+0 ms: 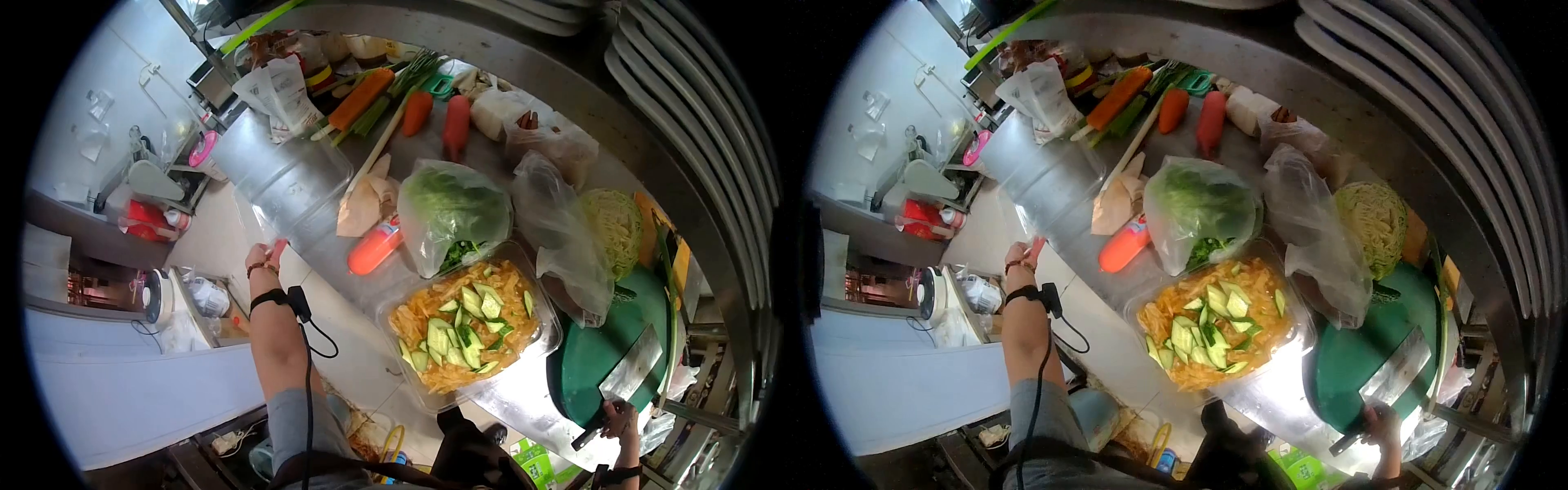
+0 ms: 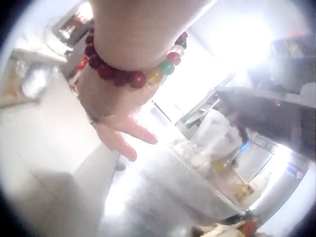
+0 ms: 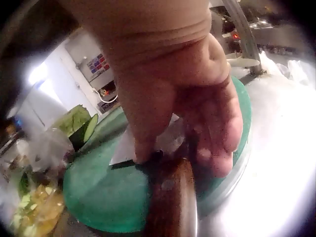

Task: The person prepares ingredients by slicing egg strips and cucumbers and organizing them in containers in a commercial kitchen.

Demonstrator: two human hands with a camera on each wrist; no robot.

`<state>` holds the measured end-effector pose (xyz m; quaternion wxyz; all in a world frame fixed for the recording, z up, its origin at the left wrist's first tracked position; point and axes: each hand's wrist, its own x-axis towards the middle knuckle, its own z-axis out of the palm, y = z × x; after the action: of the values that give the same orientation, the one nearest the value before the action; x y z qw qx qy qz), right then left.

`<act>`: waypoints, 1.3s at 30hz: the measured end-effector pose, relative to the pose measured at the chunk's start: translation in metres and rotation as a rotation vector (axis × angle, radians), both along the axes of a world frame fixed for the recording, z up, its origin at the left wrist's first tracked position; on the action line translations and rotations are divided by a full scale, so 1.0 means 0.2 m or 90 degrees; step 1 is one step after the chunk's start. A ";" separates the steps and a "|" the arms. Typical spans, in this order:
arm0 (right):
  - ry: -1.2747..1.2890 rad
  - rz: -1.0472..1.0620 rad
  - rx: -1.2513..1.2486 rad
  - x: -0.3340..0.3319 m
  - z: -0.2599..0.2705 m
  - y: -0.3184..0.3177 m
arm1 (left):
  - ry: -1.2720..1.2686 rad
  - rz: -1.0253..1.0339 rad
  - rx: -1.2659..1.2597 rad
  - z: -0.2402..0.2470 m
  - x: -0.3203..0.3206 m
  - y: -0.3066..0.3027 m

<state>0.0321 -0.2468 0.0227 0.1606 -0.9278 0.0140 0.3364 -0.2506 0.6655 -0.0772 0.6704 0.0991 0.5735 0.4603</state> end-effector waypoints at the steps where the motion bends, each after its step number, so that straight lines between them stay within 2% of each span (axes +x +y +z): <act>1: 0.022 -0.009 -0.028 0.00 0.05 0.06 | -0.032 -0.023 0.003 -0.04 -0.02 0.01; 2: 0.023 -0.033 -0.024 0.00 0.10 0.11 | -0.065 -0.046 0.008 -0.08 -0.04 0.01; 4: 0.008 -0.080 -0.024 -0.06 0.22 0.22 | 0.099 -0.223 0.152 -0.23 -0.21 0.02; 7: -0.030 -0.153 -0.004 -0.11 0.25 0.17 | -0.018 -0.127 0.211 0.19 -0.25 -0.43; 11: -0.099 -0.097 0.086 -0.23 0.27 -0.01 | -0.118 -0.208 0.291 0.60 -0.55 -0.97; 13: -0.106 -0.082 0.081 -0.32 0.46 -0.02 | -0.176 -0.314 0.318 0.74 -0.69 -1.21; 15: -0.141 -0.093 0.078 -0.43 0.33 -0.22 | -0.232 -0.459 0.344 0.78 -0.85 -1.38; 16: -0.099 -0.111 0.133 -0.48 0.27 -0.33 | -0.257 -0.548 0.380 0.77 -0.94 -1.43; 17: -0.125 -0.071 0.116 -0.55 0.26 -0.41 | -0.005 -0.687 0.518 0.76 -1.06 -1.47; 18: -0.151 -0.033 0.099 -0.62 0.25 -0.50 | 0.018 -0.766 0.515 0.84 -0.94 -1.62; 19: -0.189 -0.002 0.099 -0.69 0.18 -0.60 | -0.050 -0.825 0.460 0.94 -0.82 -1.83; 21: -0.189 -0.048 0.126 -0.92 0.17 -0.80 | -0.177 -0.966 0.330 1.08 -0.57 -2.25; 22: -0.240 0.016 0.118 -1.04 0.13 -0.92 | -0.223 -1.040 0.281 1.13 -0.44 -2.46; 23: -0.223 -0.071 0.142 -1.20 0.16 -1.03 | -0.269 -1.115 0.227 1.17 -0.32 -2.68; 24: -0.241 -0.091 0.153 -1.35 0.08 -1.15 | -0.315 -1.186 0.172 1.18 -0.21 -2.90; 26: -0.150 -0.139 0.182 -1.63 0.01 -1.41 | -0.412 -1.293 0.055 1.20 -0.03 -3.39; 28: -0.139 -0.145 0.144 -1.87 0.02 -1.64 | -0.463 -1.313 -0.084 1.21 0.10 -3.87; 30: -0.178 -0.229 0.145 -2.06 0.04 -1.85 | -0.337 -1.232 -0.121 1.26 0.25 -4.35; 31: -0.193 -0.265 0.148 -2.15 0.03 -1.94 | -0.415 -1.209 -0.336 1.24 0.37 -4.49; 33: -0.210 -0.344 0.116 -2.29 0.04 -2.11 | -0.476 -1.175 -0.476 1.19 0.58 -4.76; 36: -0.152 -0.464 0.104 -2.39 0.09 -2.34 | -0.475 -1.172 -0.287 1.32 0.77 -5.23; 37: -0.120 -0.505 0.101 -2.39 0.11 -2.40 | -0.426 -1.194 -0.142 1.29 0.85 -5.33; 39: -0.109 -0.491 0.097 -2.37 0.14 -2.50 | -0.338 -1.197 0.103 1.25 0.99 -5.57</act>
<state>-0.4412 -0.7468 0.0509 0.3438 -0.8645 0.3231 0.1731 -0.0525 -0.4481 0.1737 0.8621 0.4545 0.0583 -0.2163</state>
